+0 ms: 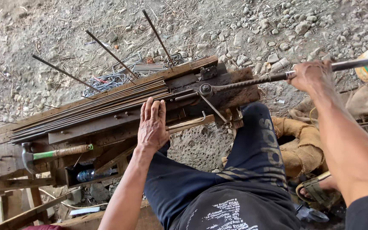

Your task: The person uses a manual metal bending machine to bend thin metal rods into rectangular shapes. They insert a rod into the machine, turn a crank to bend it around a jig, and then remove the finished piece.

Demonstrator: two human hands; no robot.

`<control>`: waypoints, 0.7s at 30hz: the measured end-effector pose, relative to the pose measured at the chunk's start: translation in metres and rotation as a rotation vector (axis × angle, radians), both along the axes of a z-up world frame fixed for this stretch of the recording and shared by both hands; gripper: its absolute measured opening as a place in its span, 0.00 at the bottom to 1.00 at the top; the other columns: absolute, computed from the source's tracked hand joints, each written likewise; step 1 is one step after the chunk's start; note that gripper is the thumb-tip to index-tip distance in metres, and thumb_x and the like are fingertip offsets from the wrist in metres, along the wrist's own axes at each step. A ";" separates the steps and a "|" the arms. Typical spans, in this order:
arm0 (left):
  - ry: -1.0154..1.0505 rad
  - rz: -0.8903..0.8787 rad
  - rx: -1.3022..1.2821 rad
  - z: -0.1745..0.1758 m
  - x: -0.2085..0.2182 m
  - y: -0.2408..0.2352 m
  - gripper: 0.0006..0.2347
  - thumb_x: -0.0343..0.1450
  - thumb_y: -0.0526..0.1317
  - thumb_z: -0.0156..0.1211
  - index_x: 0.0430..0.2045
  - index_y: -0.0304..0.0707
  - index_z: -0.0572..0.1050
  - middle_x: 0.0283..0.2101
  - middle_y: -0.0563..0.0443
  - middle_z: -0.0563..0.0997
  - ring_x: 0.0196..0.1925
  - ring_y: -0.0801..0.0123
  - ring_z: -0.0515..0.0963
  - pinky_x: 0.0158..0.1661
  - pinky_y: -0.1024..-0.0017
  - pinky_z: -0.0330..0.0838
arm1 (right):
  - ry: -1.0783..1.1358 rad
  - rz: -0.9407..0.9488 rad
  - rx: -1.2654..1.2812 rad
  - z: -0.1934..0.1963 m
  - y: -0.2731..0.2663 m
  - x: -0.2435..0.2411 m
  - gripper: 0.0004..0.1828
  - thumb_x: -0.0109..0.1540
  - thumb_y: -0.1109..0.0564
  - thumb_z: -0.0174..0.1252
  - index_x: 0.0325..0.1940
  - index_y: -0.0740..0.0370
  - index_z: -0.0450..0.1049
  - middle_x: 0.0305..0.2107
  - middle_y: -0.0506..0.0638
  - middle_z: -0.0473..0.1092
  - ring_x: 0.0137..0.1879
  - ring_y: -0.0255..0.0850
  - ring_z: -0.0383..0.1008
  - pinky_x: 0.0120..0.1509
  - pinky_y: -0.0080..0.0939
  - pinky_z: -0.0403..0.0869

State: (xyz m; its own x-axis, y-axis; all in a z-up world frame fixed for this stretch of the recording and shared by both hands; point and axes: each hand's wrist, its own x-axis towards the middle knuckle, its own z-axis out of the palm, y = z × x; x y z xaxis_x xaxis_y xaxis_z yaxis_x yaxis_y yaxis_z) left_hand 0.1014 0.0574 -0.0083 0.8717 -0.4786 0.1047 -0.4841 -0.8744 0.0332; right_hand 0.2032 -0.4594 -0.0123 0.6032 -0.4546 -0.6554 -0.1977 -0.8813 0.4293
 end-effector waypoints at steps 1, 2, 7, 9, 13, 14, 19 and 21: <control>-0.003 0.006 0.005 0.000 0.000 0.000 0.41 0.57 0.36 0.54 0.70 0.28 0.49 0.66 0.36 0.57 0.75 0.40 0.46 0.73 0.49 0.36 | -0.078 0.055 -0.006 0.001 -0.001 -0.015 0.22 0.69 0.34 0.42 0.29 0.45 0.67 0.18 0.44 0.45 0.25 0.36 0.51 0.57 0.48 0.66; -0.008 0.014 0.010 0.000 0.001 0.000 0.40 0.59 0.36 0.54 0.70 0.29 0.49 0.67 0.36 0.57 0.75 0.41 0.46 0.73 0.49 0.36 | -0.157 0.111 -0.012 0.003 -0.001 -0.029 0.23 0.68 0.31 0.45 0.25 0.43 0.65 0.16 0.42 0.45 0.24 0.35 0.51 0.50 0.43 0.67; -0.057 0.012 0.001 0.000 -0.001 -0.001 0.39 0.57 0.37 0.55 0.68 0.28 0.52 0.64 0.36 0.58 0.73 0.40 0.50 0.73 0.49 0.41 | -0.336 0.043 0.104 0.022 0.015 -0.088 0.26 0.63 0.26 0.53 0.40 0.48 0.77 0.24 0.42 0.72 0.38 0.38 0.73 0.60 0.47 0.63; -0.062 0.015 -0.001 -0.001 -0.001 -0.002 0.39 0.58 0.36 0.55 0.68 0.27 0.52 0.65 0.36 0.58 0.73 0.40 0.50 0.73 0.50 0.42 | -0.314 0.009 0.106 0.026 0.019 -0.100 0.26 0.63 0.26 0.53 0.42 0.47 0.77 0.25 0.41 0.72 0.37 0.38 0.72 0.56 0.42 0.63; -0.049 0.026 -0.021 -0.003 -0.001 0.000 0.39 0.57 0.35 0.56 0.68 0.28 0.53 0.65 0.36 0.57 0.73 0.40 0.49 0.72 0.49 0.43 | -0.410 -0.029 0.162 0.027 0.025 -0.123 0.24 0.61 0.29 0.57 0.45 0.46 0.79 0.40 0.49 0.80 0.50 0.46 0.76 0.61 0.49 0.62; -0.053 0.021 -0.027 -0.003 0.000 0.000 0.40 0.57 0.35 0.57 0.69 0.28 0.52 0.65 0.36 0.57 0.73 0.40 0.49 0.72 0.49 0.43 | -0.432 -0.023 0.167 0.028 0.025 -0.128 0.24 0.62 0.29 0.57 0.45 0.48 0.78 0.39 0.51 0.79 0.51 0.46 0.74 0.60 0.49 0.63; -0.047 0.029 -0.032 -0.004 -0.001 0.000 0.39 0.56 0.34 0.55 0.68 0.28 0.53 0.65 0.37 0.57 0.74 0.40 0.49 0.72 0.50 0.43 | -0.429 -0.040 0.161 0.025 0.028 -0.143 0.23 0.62 0.29 0.56 0.40 0.49 0.78 0.34 0.47 0.77 0.45 0.43 0.74 0.61 0.48 0.64; -0.057 0.034 -0.037 -0.005 0.000 -0.001 0.39 0.56 0.34 0.54 0.68 0.28 0.54 0.65 0.37 0.58 0.73 0.40 0.49 0.72 0.49 0.43 | -0.460 -0.052 0.174 0.026 0.030 -0.147 0.23 0.61 0.30 0.59 0.41 0.49 0.78 0.41 0.51 0.78 0.52 0.46 0.73 0.64 0.51 0.62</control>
